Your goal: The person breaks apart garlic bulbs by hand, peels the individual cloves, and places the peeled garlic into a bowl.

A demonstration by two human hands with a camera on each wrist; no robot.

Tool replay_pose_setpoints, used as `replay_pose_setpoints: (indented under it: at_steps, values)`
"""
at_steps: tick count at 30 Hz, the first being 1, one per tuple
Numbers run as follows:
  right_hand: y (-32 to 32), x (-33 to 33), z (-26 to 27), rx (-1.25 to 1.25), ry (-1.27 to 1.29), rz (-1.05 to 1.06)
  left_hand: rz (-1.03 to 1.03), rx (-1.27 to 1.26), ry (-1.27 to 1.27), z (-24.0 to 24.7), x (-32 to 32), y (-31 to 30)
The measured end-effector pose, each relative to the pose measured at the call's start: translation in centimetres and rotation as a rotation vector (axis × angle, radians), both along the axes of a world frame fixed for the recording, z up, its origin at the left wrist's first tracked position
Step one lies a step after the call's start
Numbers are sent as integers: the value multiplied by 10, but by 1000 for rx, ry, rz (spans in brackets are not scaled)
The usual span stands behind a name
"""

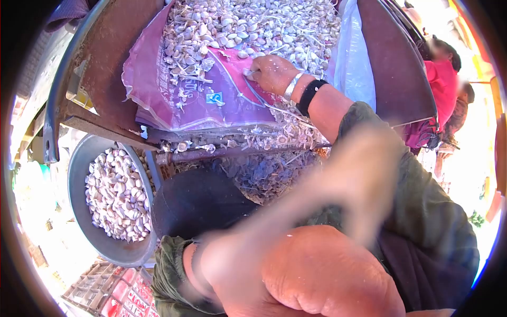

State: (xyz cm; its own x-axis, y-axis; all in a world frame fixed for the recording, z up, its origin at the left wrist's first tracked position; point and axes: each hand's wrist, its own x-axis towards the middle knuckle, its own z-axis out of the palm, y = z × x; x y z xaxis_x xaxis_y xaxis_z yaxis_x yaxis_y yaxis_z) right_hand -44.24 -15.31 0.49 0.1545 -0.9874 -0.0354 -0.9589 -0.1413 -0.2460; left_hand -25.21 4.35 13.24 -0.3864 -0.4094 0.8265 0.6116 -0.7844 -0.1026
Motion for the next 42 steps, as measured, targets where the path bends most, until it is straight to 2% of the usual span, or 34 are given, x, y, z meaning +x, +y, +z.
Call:
replay_pose_setpoints:
  at_steps: [1, 2, 4, 6, 7, 8, 9, 10, 11, 12, 15, 19, 22, 24, 27, 30, 33, 34, 37, 40, 42]
  values:
    - [1, -3, 2, -15, -40, -7, 180, -17, -28, 3, -2, -2]
    - [5, -7, 0, -23, -83, -16, 253, -116, -61, 6, 0, -20]
    - [15, -20, -3, -109, -168, 25, 80, -265, -261, -1, 15, -34]
    - [29, -25, 11, -47, -337, -29, 178, -130, -880, -2, 32, -48]
    - [35, -26, 19, -18, -425, -54, 159, -50, -1161, -2, 40, -55]
    - [44, -28, 26, -55, -478, 3, 399, 65, -1183, -18, 28, -60]
    - [55, -28, 32, -28, -513, 12, 579, 171, -1355, -31, 20, -68]
    - [67, -22, 45, -1, -548, 27, 583, 139, -1494, -55, 22, -85]
    - [75, -19, 54, 26, -584, 42, 596, 225, -1578, -72, 20, -95]
    - [79, -21, 57, -183, -435, 365, 606, 313, -1663, -79, 15, -100]
    - [96, -11, 61, -256, -380, 563, 564, 115, -1742, -81, -1, -105]
    - [100, -9, 58, -211, -303, 552, 635, -13, -1789, -101, -17, -104]
    - [103, -4, 49, -181, -249, 459, 779, -71, -1862, -122, -26, -109]
    - [102, -2, 43, -202, -235, 398, 714, 76, -1830, -124, -27, -110]
    - [100, -4, 44, -246, -406, 329, 580, 242, -1673, -112, -21, -112]
    - [95, -17, 54, -58, -522, 314, 423, 292, -1440, -106, -10, -116]
    - [78, -40, 65, 408, -419, 510, 331, 311, -1315, -104, -7, -115]
    - [69, -47, 64, 380, -287, 562, 311, 318, -1291, -104, -7, -114]
    - [29, -57, 48, 179, -217, 237, 313, 323, -1295, -106, -7, -116]
    - [-27, -70, 4, -206, -44, 174, 348, 261, -1504, -104, -6, -118]
    - [-48, -68, -13, -286, 84, 243, 318, 272, -1555, -102, -7, -117]
